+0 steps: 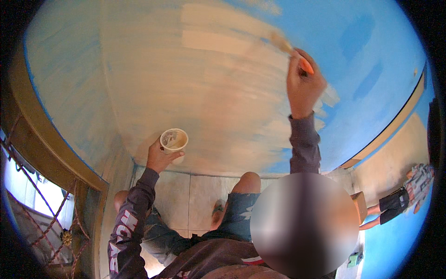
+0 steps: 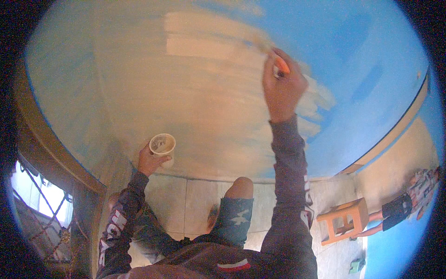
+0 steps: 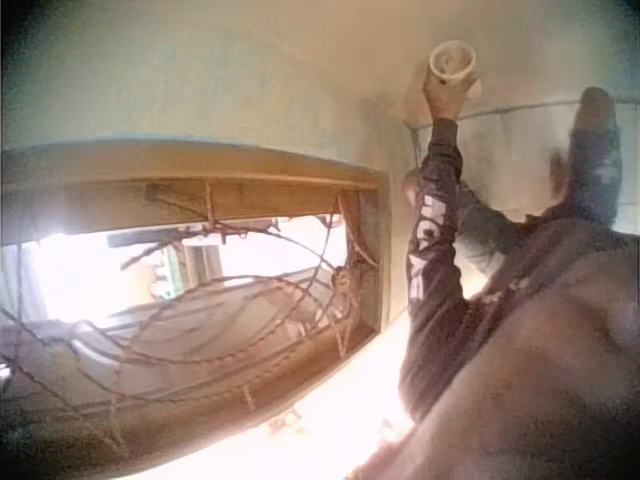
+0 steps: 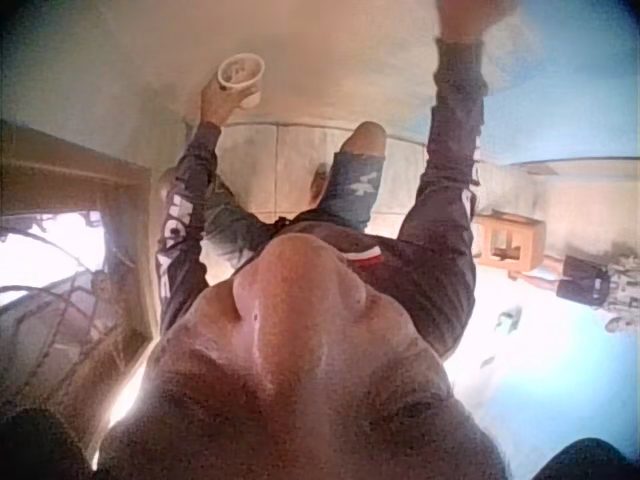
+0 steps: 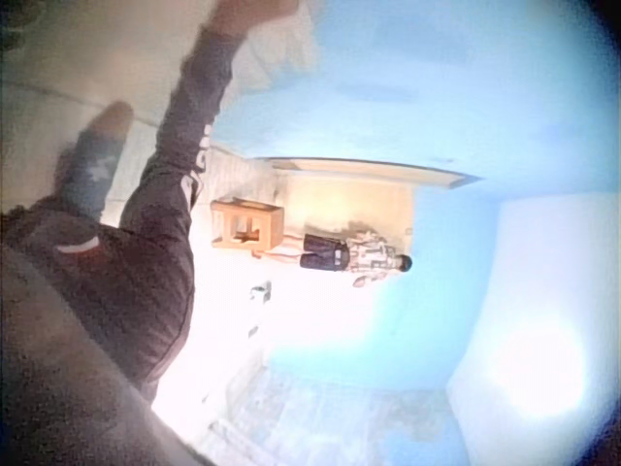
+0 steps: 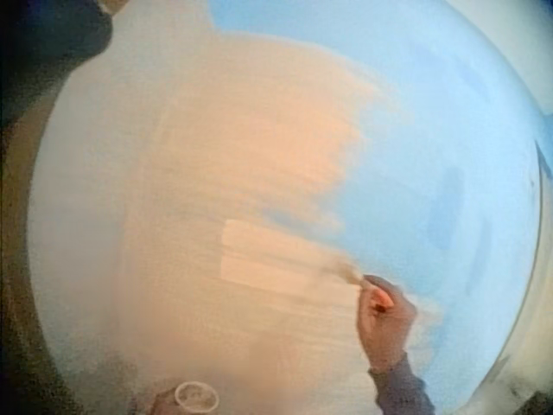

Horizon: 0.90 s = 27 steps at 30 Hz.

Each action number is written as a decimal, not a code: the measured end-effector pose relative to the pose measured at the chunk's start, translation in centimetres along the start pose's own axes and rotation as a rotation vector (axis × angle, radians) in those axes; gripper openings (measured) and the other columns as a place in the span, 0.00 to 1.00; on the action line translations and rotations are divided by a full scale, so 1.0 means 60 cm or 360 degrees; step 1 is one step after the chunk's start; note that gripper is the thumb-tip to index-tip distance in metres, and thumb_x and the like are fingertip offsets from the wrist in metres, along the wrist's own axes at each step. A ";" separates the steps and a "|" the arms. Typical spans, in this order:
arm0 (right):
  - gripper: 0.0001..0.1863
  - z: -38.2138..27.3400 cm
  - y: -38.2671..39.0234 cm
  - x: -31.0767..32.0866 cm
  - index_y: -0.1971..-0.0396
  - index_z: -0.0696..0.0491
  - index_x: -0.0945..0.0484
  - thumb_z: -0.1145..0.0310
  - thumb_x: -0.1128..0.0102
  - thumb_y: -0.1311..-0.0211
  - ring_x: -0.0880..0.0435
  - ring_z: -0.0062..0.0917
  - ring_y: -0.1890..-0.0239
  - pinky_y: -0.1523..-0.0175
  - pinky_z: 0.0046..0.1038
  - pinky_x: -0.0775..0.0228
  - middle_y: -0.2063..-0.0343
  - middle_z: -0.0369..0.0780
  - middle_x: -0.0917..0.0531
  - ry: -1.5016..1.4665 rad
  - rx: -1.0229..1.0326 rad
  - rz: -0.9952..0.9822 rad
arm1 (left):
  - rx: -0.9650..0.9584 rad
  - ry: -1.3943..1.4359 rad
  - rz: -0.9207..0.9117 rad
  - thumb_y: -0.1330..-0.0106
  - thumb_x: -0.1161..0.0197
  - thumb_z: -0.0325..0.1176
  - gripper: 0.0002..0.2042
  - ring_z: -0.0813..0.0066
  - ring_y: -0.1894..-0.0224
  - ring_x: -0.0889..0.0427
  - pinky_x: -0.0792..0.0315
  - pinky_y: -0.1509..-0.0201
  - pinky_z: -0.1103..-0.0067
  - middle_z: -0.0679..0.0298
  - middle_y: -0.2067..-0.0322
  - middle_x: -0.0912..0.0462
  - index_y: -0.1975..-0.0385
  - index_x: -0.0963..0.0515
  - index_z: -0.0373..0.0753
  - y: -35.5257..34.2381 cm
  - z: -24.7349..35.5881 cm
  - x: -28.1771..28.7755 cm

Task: The person sits on the floor and paints the ceiling with a brush, repeatedly dipping the brush into a small container of paint. The ceiling is partially painted blue, and the person applies a light-colored paint over it.

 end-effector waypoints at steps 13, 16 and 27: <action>0.14 -0.102 0.027 -0.244 0.64 0.56 0.13 0.59 0.37 0.36 0.18 0.19 0.79 0.71 0.24 0.28 0.82 0.41 0.16 -0.0814 -0.0106 -0.0293 | 0.0057 0.0062 -0.0002 0.52 0.18 0.36 0.32 0.68 0.48 0.17 0.24 0.43 0.72 0.56 0.52 0.16 0.48 0.25 0.33 -0.004 0.018 0.003; 0.15 -0.057 0.016 -0.219 0.64 0.56 0.13 0.58 0.37 0.35 0.16 0.21 0.78 0.70 0.25 0.26 0.81 0.41 0.15 -0.0745 -0.0111 -0.0253 | 0.0079 0.0024 0.0023 0.53 0.18 0.36 0.32 0.67 0.48 0.17 0.24 0.43 0.72 0.56 0.51 0.17 0.47 0.25 0.33 -0.002 0.009 0.008; 0.15 0.184 -0.022 0.040 0.57 0.60 0.16 0.63 0.41 0.30 0.14 0.20 0.61 0.53 0.23 0.25 0.67 0.40 0.11 -0.0340 -0.0314 -0.0190 | 0.0083 0.0008 -0.0066 0.58 0.17 0.31 0.35 0.65 0.46 0.18 0.25 0.41 0.70 0.55 0.49 0.17 0.46 0.26 0.33 0.004 0.030 0.002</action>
Point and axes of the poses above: each hand's wrist, its own y-axis away from the middle knuckle, its own x-axis out of the back of the hand, z = x × y, the point moved 1 cm from there along -y, towards the middle knuckle
